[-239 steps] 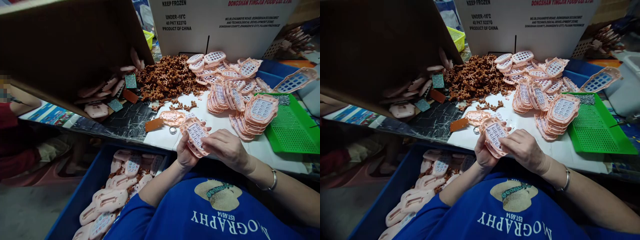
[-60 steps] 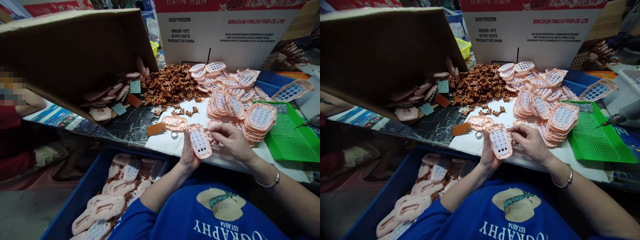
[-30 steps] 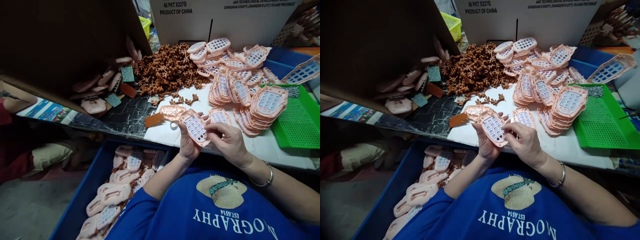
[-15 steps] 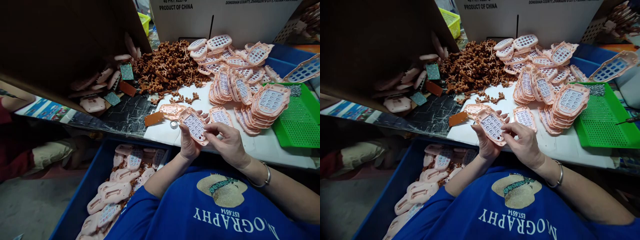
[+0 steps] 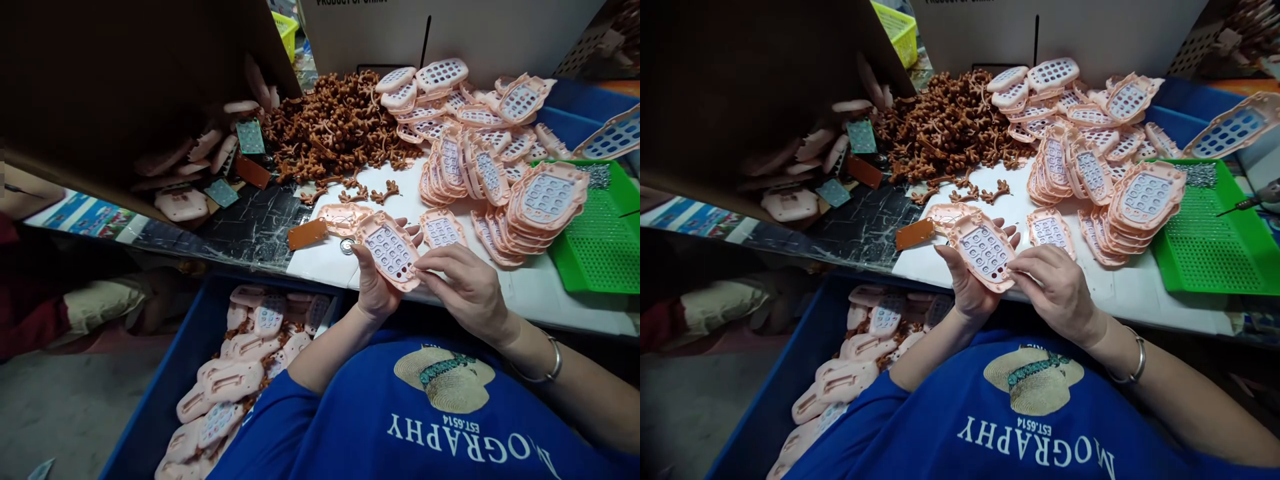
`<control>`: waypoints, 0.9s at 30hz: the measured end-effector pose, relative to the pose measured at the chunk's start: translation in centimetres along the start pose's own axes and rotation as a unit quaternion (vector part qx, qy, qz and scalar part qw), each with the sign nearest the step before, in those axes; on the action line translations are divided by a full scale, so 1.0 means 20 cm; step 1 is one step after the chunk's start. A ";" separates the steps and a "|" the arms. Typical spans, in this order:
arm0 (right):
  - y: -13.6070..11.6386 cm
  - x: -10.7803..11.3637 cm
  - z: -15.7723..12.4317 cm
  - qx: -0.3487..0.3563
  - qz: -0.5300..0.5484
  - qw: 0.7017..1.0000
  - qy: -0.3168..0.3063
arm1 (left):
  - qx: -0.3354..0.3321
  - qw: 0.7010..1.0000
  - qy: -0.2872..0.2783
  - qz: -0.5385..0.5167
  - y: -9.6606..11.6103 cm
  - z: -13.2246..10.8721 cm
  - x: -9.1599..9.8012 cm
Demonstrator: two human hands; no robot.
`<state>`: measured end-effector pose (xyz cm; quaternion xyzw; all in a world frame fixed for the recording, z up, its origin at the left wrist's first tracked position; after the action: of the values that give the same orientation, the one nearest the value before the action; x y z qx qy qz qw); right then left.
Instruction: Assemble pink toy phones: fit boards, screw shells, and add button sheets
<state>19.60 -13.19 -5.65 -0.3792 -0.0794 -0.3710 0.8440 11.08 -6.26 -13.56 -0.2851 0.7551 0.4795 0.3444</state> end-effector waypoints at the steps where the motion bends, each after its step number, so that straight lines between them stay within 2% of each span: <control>1: -0.01 0.00 0.00 0.027 -0.020 0.999 -0.012 | 0.005 1.000 -0.007 0.001 -0.01 0.00 0.00; 5: -0.05 -0.02 0.00 0.090 -0.061 0.993 -0.050 | 0.012 1.000 -0.012 -0.001 -0.03 -0.01 0.00; 14: 0.00 -0.06 -0.01 0.030 -0.058 0.997 -0.047 | 0.005 1.000 0.022 0.006 -0.04 -0.01 0.03; 17: -0.01 -0.06 -0.01 0.051 -0.044 0.996 -0.061 | 0.009 1.000 0.021 0.021 -0.04 -0.01 0.03; 23: -0.02 0.01 0.02 0.051 -0.018 0.998 -0.015 | 0.042 0.999 0.020 0.004 -0.04 -0.01 0.02; 27: -0.04 0.01 -0.02 0.104 -0.032 0.994 -0.030 | 0.048 0.999 0.016 -0.003 -0.04 -0.01 0.02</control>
<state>19.13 -13.93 -5.25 -0.2974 -0.1546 -0.3762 0.8638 11.33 -6.76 -14.19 -0.2779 0.7817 0.4370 0.3474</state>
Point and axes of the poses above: each hand's wrist, its own z-axis towards the middle knuckle, its own x-axis out of the back of the hand, y = z × x, the point moved 8 cm from there along z, towards the middle knuckle, and after that the axes turned 15 degrees about y, right-handed, at the moved point
